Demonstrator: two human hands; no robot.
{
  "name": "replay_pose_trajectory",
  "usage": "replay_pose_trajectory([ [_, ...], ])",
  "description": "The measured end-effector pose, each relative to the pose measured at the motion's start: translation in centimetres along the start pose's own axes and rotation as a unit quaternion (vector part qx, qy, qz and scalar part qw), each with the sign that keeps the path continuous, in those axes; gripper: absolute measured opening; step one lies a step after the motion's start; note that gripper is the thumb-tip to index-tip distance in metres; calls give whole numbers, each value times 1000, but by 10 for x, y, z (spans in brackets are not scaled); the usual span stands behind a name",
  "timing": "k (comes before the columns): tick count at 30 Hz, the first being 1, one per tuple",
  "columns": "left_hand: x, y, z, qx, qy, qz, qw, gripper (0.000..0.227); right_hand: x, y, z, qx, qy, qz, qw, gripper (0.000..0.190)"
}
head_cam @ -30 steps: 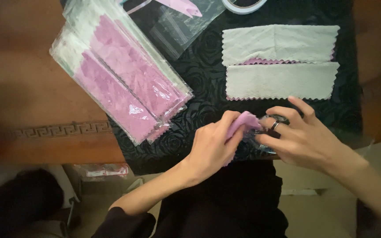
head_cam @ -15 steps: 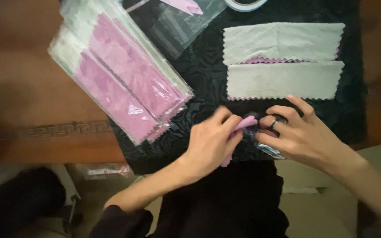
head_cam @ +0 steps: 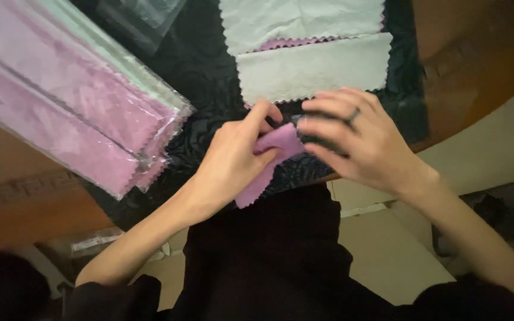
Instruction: The person packages individual purple cloth wipes into clear plastic sleeves by hand. They fold each wipe and slide it into a sleeve before setting it aside with a stack of similar items.
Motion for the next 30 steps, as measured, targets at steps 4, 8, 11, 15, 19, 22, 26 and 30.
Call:
replay_pose_trajectory([
  [4,-8,9,-15,-40,-22,4,999,60,0,2,10,-18,73,-42,996,45],
  [8,-10,7,-6,-45,8,-4,999,47,-2,2,15,-77,128,-71,986,37],
  [11,-9,2,2,-16,4,15,1000,26,-10,-4,14,-152,159,-78,972,38],
  [15,-13,5,-1,8,3,44,999,10,-18,-5,16,-255,193,-101,942,39],
  [19,-14,7,-4,21,-12,43,999,9,-19,-7,19,-278,244,-115,922,42],
  [22,-12,10,-4,36,-7,39,999,14,-17,-8,19,-298,267,-154,904,41],
  [26,-13,8,-1,17,-18,22,999,6,-17,-14,20,-294,283,-152,900,33],
  [30,-15,6,4,8,-3,28,1000,18,-18,-8,19,-305,298,-188,885,40],
])
Point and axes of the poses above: each hand's wrist, its own x-axis away from the middle knuckle, its own y-axis out of the palm, z = x × y, the point moved 4 cm from there along -x, towards the middle knuckle, and after that the axes turned 1 degree about z, right-handed, at the moved point
